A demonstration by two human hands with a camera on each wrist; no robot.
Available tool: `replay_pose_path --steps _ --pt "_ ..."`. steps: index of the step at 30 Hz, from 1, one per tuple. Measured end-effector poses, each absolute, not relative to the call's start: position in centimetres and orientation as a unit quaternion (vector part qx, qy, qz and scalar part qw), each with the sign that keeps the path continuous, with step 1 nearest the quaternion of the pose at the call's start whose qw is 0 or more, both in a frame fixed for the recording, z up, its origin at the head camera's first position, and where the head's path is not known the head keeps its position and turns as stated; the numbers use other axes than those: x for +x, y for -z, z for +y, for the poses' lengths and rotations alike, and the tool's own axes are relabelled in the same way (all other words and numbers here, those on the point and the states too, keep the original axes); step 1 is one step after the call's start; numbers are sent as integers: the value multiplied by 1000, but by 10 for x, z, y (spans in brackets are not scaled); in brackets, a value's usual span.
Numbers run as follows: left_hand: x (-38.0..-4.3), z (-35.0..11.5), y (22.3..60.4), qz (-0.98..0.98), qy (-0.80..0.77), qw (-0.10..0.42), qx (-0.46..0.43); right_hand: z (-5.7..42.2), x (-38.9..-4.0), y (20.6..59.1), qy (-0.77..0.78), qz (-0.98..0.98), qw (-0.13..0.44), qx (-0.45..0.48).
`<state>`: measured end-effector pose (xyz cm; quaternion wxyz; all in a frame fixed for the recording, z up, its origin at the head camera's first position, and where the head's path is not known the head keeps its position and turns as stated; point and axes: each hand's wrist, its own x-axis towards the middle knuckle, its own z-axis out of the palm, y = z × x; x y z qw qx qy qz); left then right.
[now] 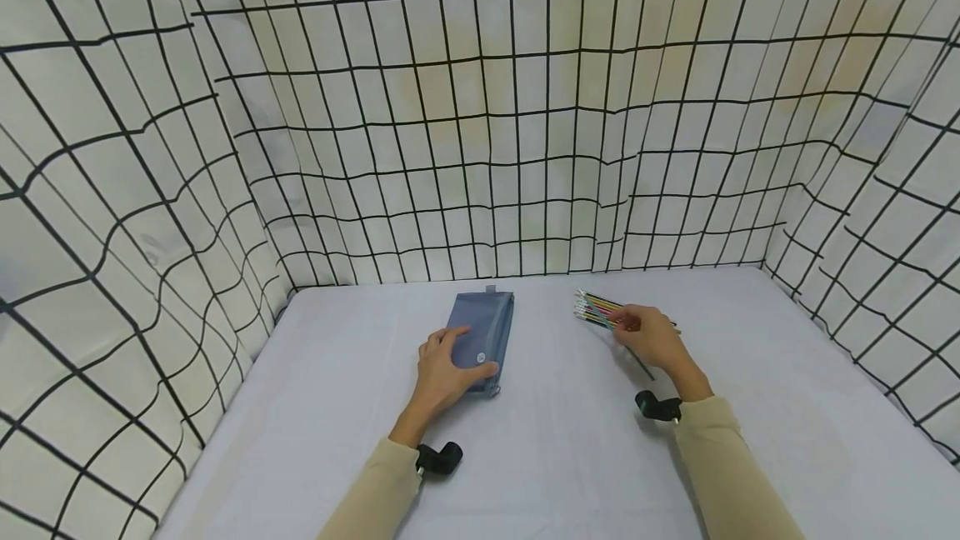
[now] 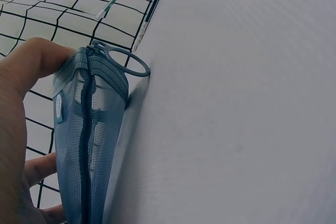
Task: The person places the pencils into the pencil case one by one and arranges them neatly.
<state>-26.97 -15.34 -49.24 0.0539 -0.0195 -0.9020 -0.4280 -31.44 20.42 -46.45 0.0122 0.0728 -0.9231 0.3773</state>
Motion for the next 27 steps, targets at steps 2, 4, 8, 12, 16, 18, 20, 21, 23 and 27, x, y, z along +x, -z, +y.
replay_pose_path --steps 2,4,8,12,16,18,20,21,23,27 --pt "-270 -153 492 -901 429 54 -20 202 -314 463 -401 -914 5 65" --pt "-270 -153 492 -901 430 54 -21 198 -313 462 -431 -900 -5 60" --pt "-270 -154 492 -902 428 54 -21 190 -312 462 -483 -874 -23 52" --pt "-270 -154 493 -903 426 55 -20 180 -311 466 -519 -853 -34 45" --pt "-270 -154 494 -903 425 55 -18 167 -310 467 -544 -837 -43 37" --pt "-271 -155 494 -903 425 57 -18 160 -310 468 -557 -829 -50 29" --pt "-271 -155 494 -903 425 57 -18 153 -309 469 -567 -822 -56 21" --pt "-271 -155 494 -903 426 57 -17 150 -309 469 -572 -818 -59 18" --pt "-271 -155 494 -902 428 58 -17 144 -309 470 -580 -812 -63 10" --pt "-271 -154 493 -901 430 58 -16 134 -308 470 -592 -802 -76 -3"
